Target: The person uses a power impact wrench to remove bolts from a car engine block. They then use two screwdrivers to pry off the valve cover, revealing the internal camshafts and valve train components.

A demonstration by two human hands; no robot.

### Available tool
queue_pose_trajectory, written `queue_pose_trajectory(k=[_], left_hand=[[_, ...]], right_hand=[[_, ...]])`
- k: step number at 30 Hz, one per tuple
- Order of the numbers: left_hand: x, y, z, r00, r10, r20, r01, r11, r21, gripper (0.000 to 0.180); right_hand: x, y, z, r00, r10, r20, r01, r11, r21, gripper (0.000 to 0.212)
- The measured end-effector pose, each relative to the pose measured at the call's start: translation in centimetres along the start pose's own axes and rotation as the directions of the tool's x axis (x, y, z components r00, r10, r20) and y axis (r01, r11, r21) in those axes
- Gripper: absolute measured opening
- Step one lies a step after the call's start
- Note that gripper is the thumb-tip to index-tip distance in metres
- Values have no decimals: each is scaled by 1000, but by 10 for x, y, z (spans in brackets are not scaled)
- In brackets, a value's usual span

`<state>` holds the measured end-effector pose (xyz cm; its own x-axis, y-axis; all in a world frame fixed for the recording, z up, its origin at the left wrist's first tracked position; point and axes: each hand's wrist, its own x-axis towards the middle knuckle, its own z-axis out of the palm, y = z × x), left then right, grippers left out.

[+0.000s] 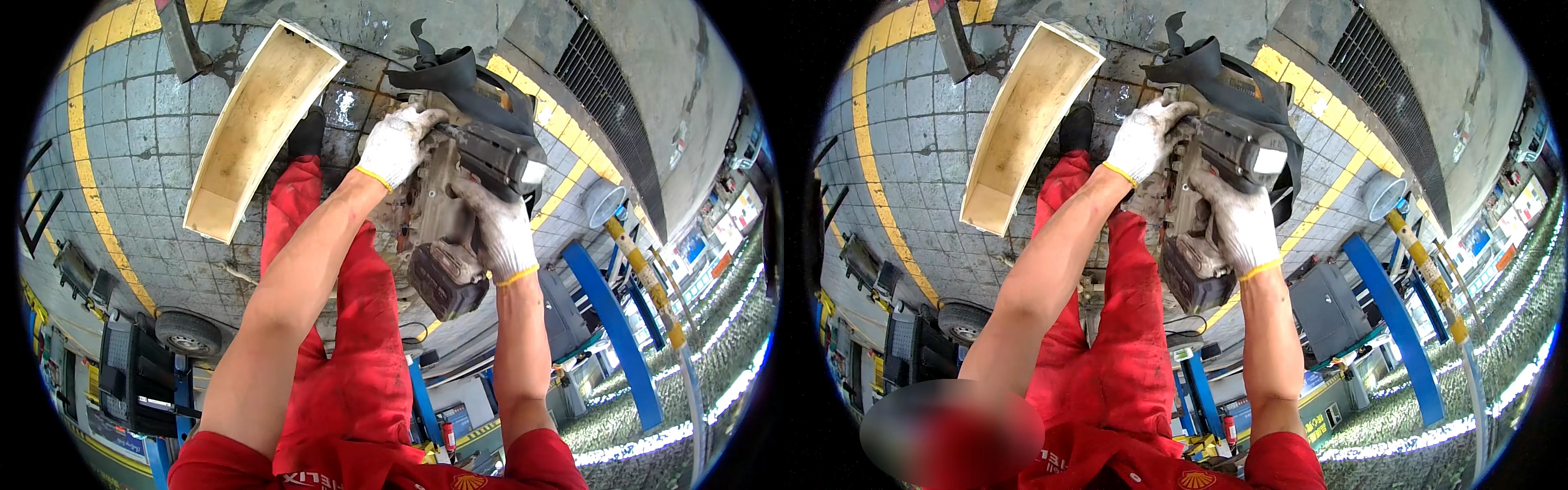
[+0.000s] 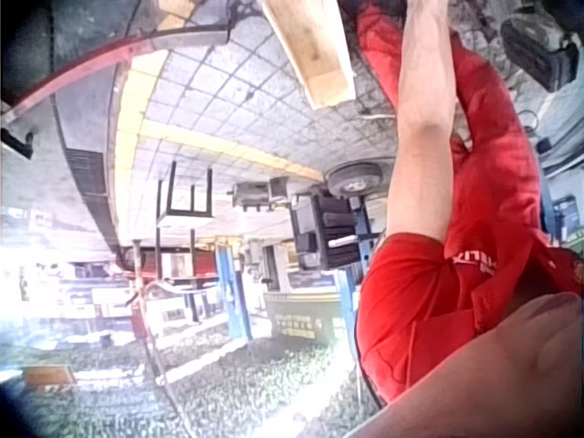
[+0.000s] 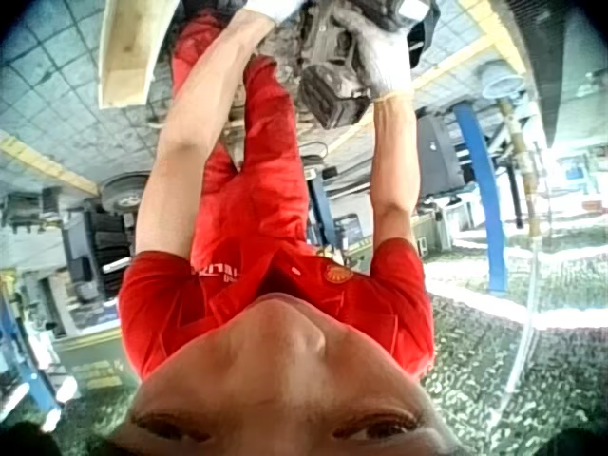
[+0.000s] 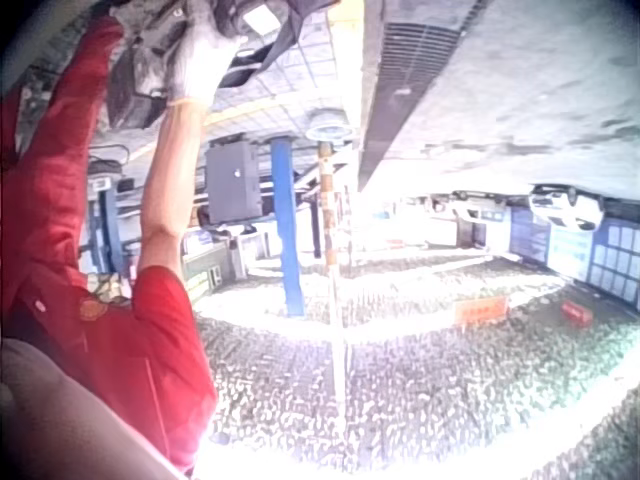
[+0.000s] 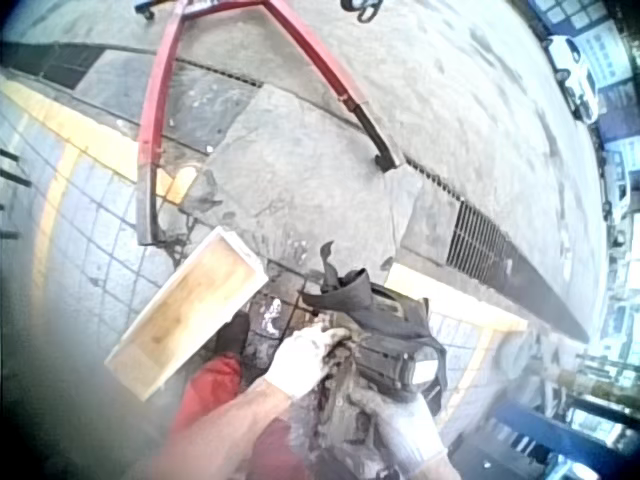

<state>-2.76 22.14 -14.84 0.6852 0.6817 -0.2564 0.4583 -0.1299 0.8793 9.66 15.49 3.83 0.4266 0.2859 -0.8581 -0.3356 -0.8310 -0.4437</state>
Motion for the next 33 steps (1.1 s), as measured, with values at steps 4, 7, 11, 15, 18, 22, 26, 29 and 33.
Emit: queue_pose_trajectory(k=[4, 7, 11, 15, 18, 22, 26, 29, 33], left_hand=[[7, -8, 1, 1000, -11, 29, 10, 1000, 11, 34], [4, -13, 9, 999, -42, -30, 39, 996, -85, 32], [8, -14, 5, 992, -127, -9, 124, 976, -180, 31], [11, -13, 0, 976, -215, 18, 215, 957, -197, 34], [4, -19, 5, 965, -261, -24, 249, 942, -226, 39], [-1, -27, 9, 952, -305, -18, 288, 916, -279, 42], [5, -23, 12, 936, -351, 23, 337, 879, -336, 42], [6, -25, 16, 937, -349, 13, 330, 871, -364, 43], [6, -26, 17, 937, -348, 25, 336, 882, -330, 43]], right_hand=[[20, -8, 9, 995, 97, 14, -98, 992, 85, 29], [24, -10, 16, 994, 107, -32, -105, 993, 50, 26], [29, -10, 13, 997, 57, -59, -58, 998, -19, 29], [44, -15, 17, 992, 115, -42, -114, 993, 27, 29], [47, -24, 12, 983, 180, -38, -181, 983, -32, 32], [50, -47, 8, 985, 172, -19, -170, 935, -310, 35], [56, -50, 7, 986, 164, -11, -155, 903, -400, 34], [46, -60, 16, 967, 250, -56, -250, 872, -422, 31], [50, -28, 12, 999, -36, 29, 45, 902, -429, 25]])
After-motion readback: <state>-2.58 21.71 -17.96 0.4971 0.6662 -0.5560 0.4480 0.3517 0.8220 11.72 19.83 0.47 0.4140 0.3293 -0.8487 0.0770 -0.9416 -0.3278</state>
